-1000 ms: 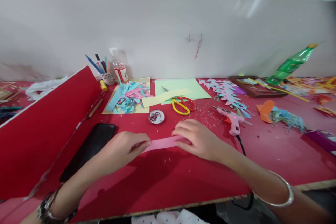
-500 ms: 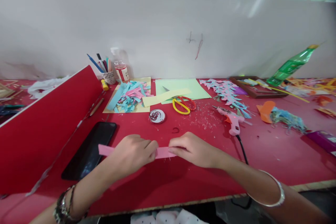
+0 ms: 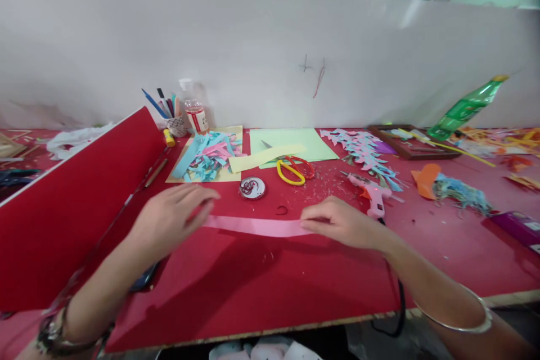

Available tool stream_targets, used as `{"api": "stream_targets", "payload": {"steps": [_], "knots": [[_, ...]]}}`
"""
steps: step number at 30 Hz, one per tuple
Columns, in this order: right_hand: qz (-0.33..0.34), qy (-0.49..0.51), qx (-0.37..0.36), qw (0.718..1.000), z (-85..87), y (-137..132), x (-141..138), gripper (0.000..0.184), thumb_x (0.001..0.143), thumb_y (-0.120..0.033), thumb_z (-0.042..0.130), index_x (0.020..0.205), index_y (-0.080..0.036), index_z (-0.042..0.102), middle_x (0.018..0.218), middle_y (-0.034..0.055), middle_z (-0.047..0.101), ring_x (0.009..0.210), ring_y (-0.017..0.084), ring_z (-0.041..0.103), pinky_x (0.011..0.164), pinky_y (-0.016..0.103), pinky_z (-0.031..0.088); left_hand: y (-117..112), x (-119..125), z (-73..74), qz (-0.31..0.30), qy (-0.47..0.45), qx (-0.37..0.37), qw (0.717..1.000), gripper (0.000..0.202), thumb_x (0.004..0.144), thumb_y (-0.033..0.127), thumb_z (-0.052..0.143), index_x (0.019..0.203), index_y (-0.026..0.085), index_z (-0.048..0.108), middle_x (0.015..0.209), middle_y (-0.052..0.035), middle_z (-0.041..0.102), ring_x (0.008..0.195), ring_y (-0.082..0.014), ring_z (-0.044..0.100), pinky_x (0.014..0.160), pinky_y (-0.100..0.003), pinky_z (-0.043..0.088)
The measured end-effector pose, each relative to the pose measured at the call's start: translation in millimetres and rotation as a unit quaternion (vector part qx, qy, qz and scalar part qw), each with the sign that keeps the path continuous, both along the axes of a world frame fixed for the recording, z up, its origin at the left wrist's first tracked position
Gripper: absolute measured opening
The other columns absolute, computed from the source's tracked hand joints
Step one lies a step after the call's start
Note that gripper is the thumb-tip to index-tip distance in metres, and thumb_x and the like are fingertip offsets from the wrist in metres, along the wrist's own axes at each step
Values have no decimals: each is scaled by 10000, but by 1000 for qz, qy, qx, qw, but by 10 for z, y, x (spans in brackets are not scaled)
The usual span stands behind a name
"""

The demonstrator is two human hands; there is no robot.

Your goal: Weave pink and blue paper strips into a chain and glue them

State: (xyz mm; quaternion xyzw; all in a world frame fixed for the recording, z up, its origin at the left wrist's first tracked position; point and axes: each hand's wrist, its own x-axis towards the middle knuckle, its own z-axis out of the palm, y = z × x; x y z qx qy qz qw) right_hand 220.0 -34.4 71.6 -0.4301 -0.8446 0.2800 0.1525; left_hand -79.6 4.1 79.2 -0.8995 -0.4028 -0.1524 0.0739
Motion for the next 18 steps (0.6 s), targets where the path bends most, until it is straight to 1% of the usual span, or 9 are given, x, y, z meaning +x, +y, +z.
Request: {"api": "stream_targets", "payload": {"steps": [1,2,3,5,7,9,11,15,18], "knots": [[20,-5,9,1000,4,-3,-56,295,855,-320,381,673,-146,535,591,-32,491,545,69,422,554,192,271,-30,109,-18,-37,-8,-23,999,280,831,353,379,999,189,531,967,-46,615,862,-178,545,712,-253,379],[34,-9,17,999,8,-4,-108,294,859,-320,376,693,-148,548,602,-26,511,548,71,435,556,193,274,-60,216,-38,-67,-5,-43,997,312,822,381,398,1038,193,520,974,-52,616,848,-178,548,697,-253,378],[40,-13,29,999,13,-3,-151,296,863,-319,368,710,-150,557,619,-17,530,561,75,450,559,194,279,-85,314,-57,-94,7,-67,993,300,821,399,401,986,198,551,880,-41,635,764,-165,558,644,-241,369],[32,-19,70,997,22,2,-215,284,865,-304,363,741,-152,569,674,7,569,615,93,479,587,202,294,-116,466,-85,-123,40,-96,987,334,850,386,348,758,185,599,626,-15,610,562,-133,519,520,-225,301],[23,-27,128,991,28,5,-271,232,852,-271,385,784,-158,577,731,25,593,678,114,494,647,223,303,-121,561,-98,-129,49,-104,985,422,869,371,301,614,166,567,493,-4,535,463,-111,451,462,-227,220],[30,-36,181,982,23,8,-342,166,818,-222,422,783,-165,574,711,22,592,672,119,482,690,246,297,-111,620,-104,-127,37,-108,985,424,870,367,299,600,158,551,482,0,512,446,-99,420,447,-229,177],[33,-45,217,975,-1,14,-425,128,771,-170,443,700,-166,550,621,1,560,597,107,444,666,244,293,-101,658,-112,-131,22,-123,984,393,866,357,315,621,158,549,499,6,511,448,-90,403,445,-227,162],[11,-42,238,970,-89,41,-514,123,700,-116,439,606,-174,493,527,-34,497,502,80,383,532,214,247,-102,671,-138,-137,-1,-174,975,383,863,350,331,604,148,527,491,23,463,452,-71,364,454,-218,165],[-14,-54,237,970,-148,59,-427,126,681,-122,436,579,-176,485,492,-46,459,473,71,357,502,213,220,-87,594,-143,-131,-21,-207,969,400,862,342,333,551,137,477,472,39,385,448,-59,313,461,-211,173]]}}
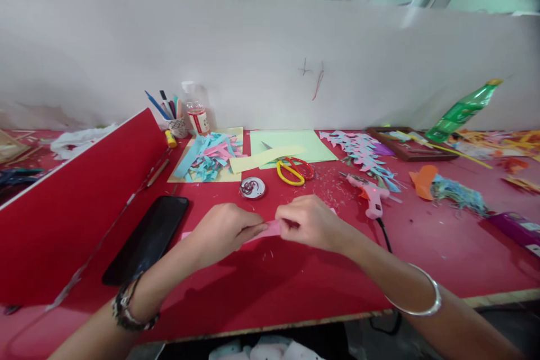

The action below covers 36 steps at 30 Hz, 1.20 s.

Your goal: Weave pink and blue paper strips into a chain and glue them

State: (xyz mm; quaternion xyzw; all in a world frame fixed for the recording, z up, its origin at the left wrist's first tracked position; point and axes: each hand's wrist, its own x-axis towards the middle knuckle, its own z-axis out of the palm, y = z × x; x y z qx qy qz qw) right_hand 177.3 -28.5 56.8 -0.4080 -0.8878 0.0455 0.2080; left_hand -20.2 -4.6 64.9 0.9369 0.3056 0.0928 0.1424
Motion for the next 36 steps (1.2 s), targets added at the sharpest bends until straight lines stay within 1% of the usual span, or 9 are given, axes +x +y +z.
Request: {"api": "stream_targets", "payload": {"steps": [6,10,13,16,18,22,26,32,36], "knots": [[-90,-5,-12,996,-93,-9,513,146,682,-139,439,544,-171,473,481,-41,443,468,73,382,507,201,254,99,-377,11,20,-15,-72,997,386,854,340,336,531,141,406,500,51,275,467,-59,242,460,-189,195],[-154,16,23,988,-93,4,777,151,701,-126,429,572,-174,493,517,-23,507,503,94,448,548,212,310,124,-532,23,27,18,-61,998,369,853,338,339,556,141,435,505,45,346,475,-61,286,468,-194,203],[-150,69,51,985,9,-9,665,135,752,-149,421,716,-174,549,659,15,587,625,122,514,639,233,362,111,-449,51,13,43,-46,998,366,858,319,331,582,137,487,506,36,414,459,-59,310,467,-203,204],[-38,26,-6,999,138,-69,345,189,792,-248,453,930,-174,559,894,63,602,836,163,525,740,264,366,65,-261,103,1,63,-21,998,391,861,329,326,565,141,499,477,31,443,425,-60,331,449,-213,192],[14,-38,-61,997,189,-109,142,205,834,-288,415,885,-175,579,842,58,611,784,162,533,700,264,357,13,-136,139,-7,70,16,997,367,864,318,326,595,156,516,488,29,487,418,-70,371,441,-219,185],[2,-55,-110,992,173,-137,-45,358,882,-359,305,727,-167,564,648,34,595,602,131,516,562,237,295,-90,40,130,-32,71,155,985,184,836,184,360,768,179,531,573,14,562,455,-115,454,449,-238,192],[5,-34,-137,990,125,-129,-30,358,878,-373,314,687,-165,534,594,17,563,528,106,473,500,228,227,-92,67,16,-75,44,286,954,214,822,130,326,665,174,464,475,27,491,400,-125,393,469,-262,229],[18,-24,-191,981,136,-141,161,314,880,-325,324,643,-176,465,577,-16,494,542,92,425,516,217,229,-2,-305,-44,-94,40,316,943,253,837,138,311,619,184,431,484,32,487,430,-118,388,519,-257,281],[-7,24,-223,974,126,-124,436,341,872,-346,324,604,-169,438,548,-31,425,515,82,386,521,208,257,91,-745,-57,-13,63,341,938,246,821,131,331,627,187,472,457,32,485,456,-116,434,560,-243,312]]}}
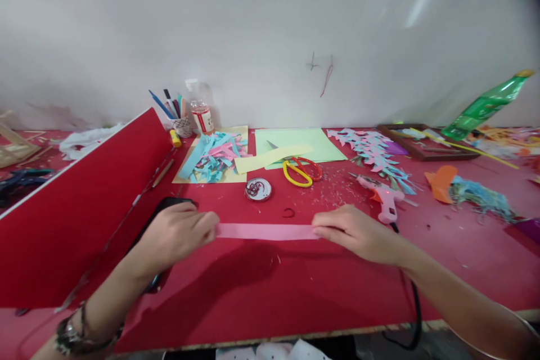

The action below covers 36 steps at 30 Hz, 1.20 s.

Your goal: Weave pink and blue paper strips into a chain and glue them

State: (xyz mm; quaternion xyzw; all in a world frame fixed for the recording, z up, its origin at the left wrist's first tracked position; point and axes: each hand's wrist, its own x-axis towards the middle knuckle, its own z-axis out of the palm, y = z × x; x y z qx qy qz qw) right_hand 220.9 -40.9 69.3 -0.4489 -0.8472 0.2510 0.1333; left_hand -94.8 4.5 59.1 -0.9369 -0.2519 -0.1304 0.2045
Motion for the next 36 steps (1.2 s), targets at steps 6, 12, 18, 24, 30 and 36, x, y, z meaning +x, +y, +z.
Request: {"api": "stream_targets", "payload": {"steps": [6,12,18,24,30,36], "knots": [[-100,93,-22,990,-115,41,145,331,843,-388,359,622,-162,455,580,-18,452,554,92,408,507,204,298,121,-164,-17,219,-125,-224,941,185,827,233,341,782,159,504,577,14,543,511,-111,505,505,-204,337],[-26,177,-142,974,-247,34,-232,330,843,-401,358,705,-146,515,645,-12,487,600,88,435,526,190,332,-2,253,-58,55,-266,-504,820,218,808,341,411,881,150,488,758,-17,545,632,-105,491,572,-211,408],[-37,243,-333,910,-370,-20,-432,357,834,-447,355,760,-141,523,640,-4,523,536,77,464,496,191,362,-89,414,-44,-13,-424,-603,676,416,781,395,472,1114,147,437,606,14,485,496,-80,428,483,-210,395],[-39,290,-189,937,-297,81,-510,210,811,-370,438,864,-172,485,832,23,514,769,118,485,706,262,405,38,646,18,30,-446,-549,706,267,786,385,434,724,133,495,555,40,427,427,-48,371,416,-184,328],[-119,322,16,939,-36,319,-621,263,716,-342,571,860,-201,401,808,0,473,718,114,474,651,259,403,108,949,-33,30,-324,-472,819,295,729,396,516,618,123,501,527,47,420,505,-70,371,457,-187,277],[-87,394,-12,915,28,486,-658,192,742,-338,529,721,-194,404,672,-39,447,605,81,455,569,220,384,135,1029,-31,-5,-336,-501,797,317,742,414,507,619,124,479,532,51,385,508,-65,337,465,-191,261]]}}
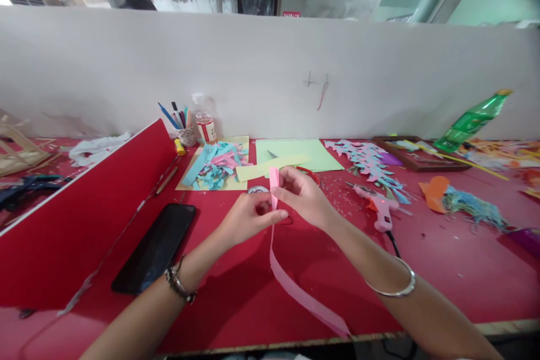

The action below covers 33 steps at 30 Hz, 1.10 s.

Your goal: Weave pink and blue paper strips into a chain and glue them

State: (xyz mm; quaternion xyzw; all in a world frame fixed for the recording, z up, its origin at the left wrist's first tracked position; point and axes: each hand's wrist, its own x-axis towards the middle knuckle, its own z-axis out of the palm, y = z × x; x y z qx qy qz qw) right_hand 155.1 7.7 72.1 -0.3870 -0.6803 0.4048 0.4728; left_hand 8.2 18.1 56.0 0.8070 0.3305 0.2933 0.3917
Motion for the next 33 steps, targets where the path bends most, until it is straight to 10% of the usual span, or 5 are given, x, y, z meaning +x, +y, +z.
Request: {"api": "stream_targets", "payload": {"steps": [9,15,18,20,33], "knots": [[28,75,-55,995,-95,216,-53,236,760,-386,485,652,-195,400,564,-65,406,511,72,409,512,209,343,106,28,-11,-39,-31,-65,997,337,780,434,415,611,143,404,534,61,299,480,-59,269,447,-196,236],[3,69,-82,994,-181,172,116,165,753,-326,501,678,-183,471,605,-54,432,552,77,417,545,210,347,28,-567,-33,-33,252,20,967,439,771,413,437,1145,181,434,976,-72,568,841,-189,531,737,-305,401],[-23,84,-117,989,-250,137,285,158,751,-328,509,696,-181,498,618,-46,448,559,83,426,555,219,354,-3,-1075,-88,159,472,77,864,633,683,398,522,1242,145,365,1241,-175,418,1086,-340,415,850,-442,341],[-39,97,-128,986,-281,129,374,149,748,-328,518,720,-182,520,638,-39,466,572,86,433,561,222,358,-35,-1329,-115,303,549,-16,779,709,691,508,449,1270,119,321,1191,-221,443,993,-395,480,755,-490,382],[-80,61,-88,991,-124,141,291,210,724,-327,509,598,-178,430,558,-58,368,493,68,341,477,205,280,131,-1196,-100,356,507,111,777,683,722,489,431,1272,106,298,1087,-226,505,988,-389,485,717,-465,415]]}}
